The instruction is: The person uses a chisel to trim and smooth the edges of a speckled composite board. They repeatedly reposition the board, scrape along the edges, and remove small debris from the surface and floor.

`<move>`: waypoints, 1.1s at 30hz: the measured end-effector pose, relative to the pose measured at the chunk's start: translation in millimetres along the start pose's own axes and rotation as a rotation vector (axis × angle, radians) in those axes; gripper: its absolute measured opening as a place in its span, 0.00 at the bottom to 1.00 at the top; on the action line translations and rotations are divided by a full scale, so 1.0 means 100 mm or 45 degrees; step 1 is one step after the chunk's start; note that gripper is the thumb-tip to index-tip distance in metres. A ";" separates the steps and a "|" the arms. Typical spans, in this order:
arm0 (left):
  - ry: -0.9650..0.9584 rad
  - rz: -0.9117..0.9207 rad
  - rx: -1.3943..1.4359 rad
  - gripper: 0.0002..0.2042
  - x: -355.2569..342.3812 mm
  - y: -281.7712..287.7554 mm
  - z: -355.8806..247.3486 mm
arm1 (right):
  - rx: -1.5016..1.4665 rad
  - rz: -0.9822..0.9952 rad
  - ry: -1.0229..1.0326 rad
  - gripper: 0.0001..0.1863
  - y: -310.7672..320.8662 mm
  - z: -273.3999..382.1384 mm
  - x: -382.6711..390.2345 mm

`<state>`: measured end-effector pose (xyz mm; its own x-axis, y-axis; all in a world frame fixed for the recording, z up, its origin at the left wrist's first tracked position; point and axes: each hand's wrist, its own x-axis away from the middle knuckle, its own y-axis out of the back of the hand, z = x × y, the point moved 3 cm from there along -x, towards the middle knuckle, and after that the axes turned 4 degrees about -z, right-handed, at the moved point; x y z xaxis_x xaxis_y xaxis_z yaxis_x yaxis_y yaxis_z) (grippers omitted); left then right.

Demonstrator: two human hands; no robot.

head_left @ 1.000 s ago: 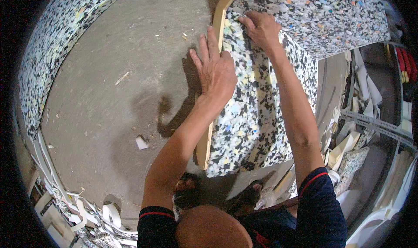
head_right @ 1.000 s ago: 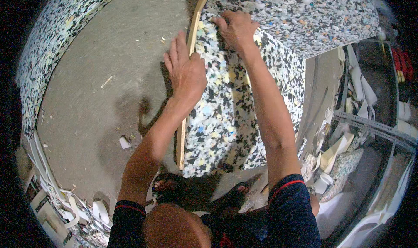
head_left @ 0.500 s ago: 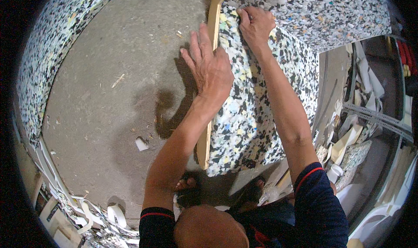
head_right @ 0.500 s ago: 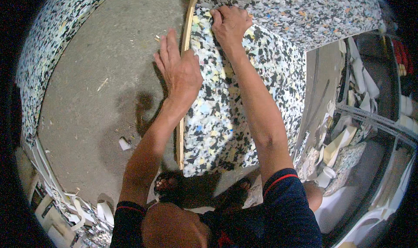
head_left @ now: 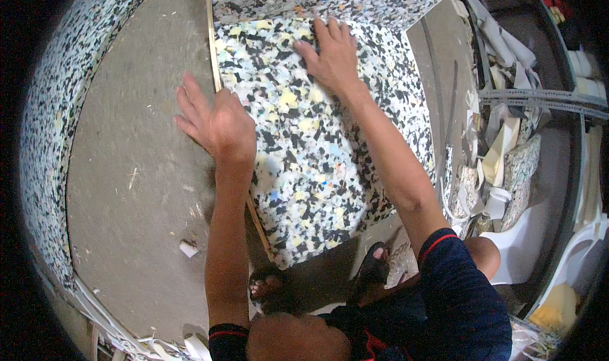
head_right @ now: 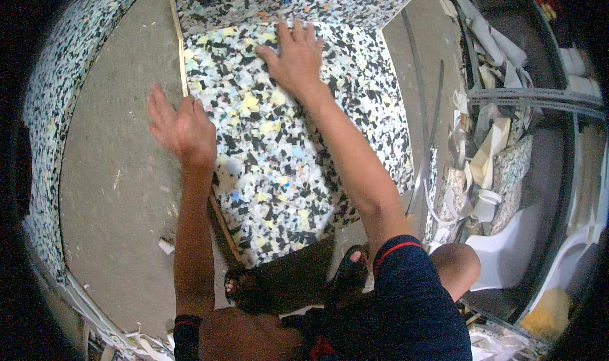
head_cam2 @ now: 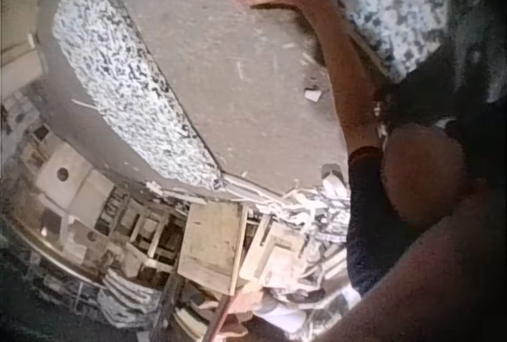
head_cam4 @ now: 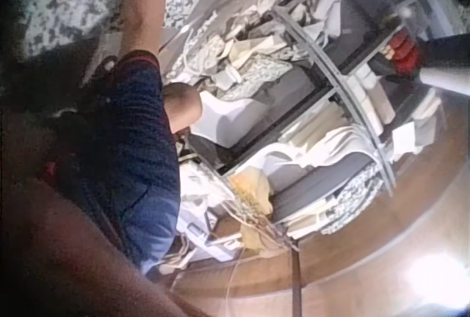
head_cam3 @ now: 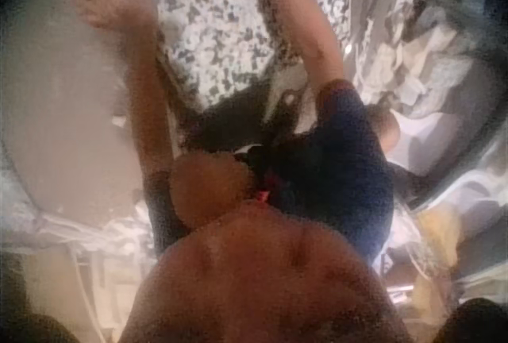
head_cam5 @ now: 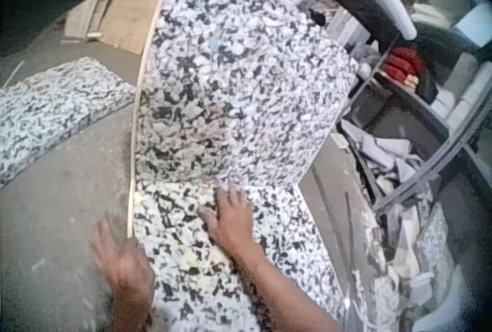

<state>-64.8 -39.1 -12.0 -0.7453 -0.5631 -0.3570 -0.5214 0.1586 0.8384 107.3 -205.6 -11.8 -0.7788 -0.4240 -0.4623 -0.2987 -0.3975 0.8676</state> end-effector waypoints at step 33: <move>-0.032 0.515 0.315 0.24 1.35 0.92 0.20 | -0.001 0.656 0.283 0.29 0.63 1.68 1.18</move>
<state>-221.4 -84.5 8.5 -0.9172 -0.3970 -0.0342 -0.2681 0.5515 0.7899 -95.6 -144.0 18.8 -0.6891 -0.7247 -0.0063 0.0904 -0.0945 0.9914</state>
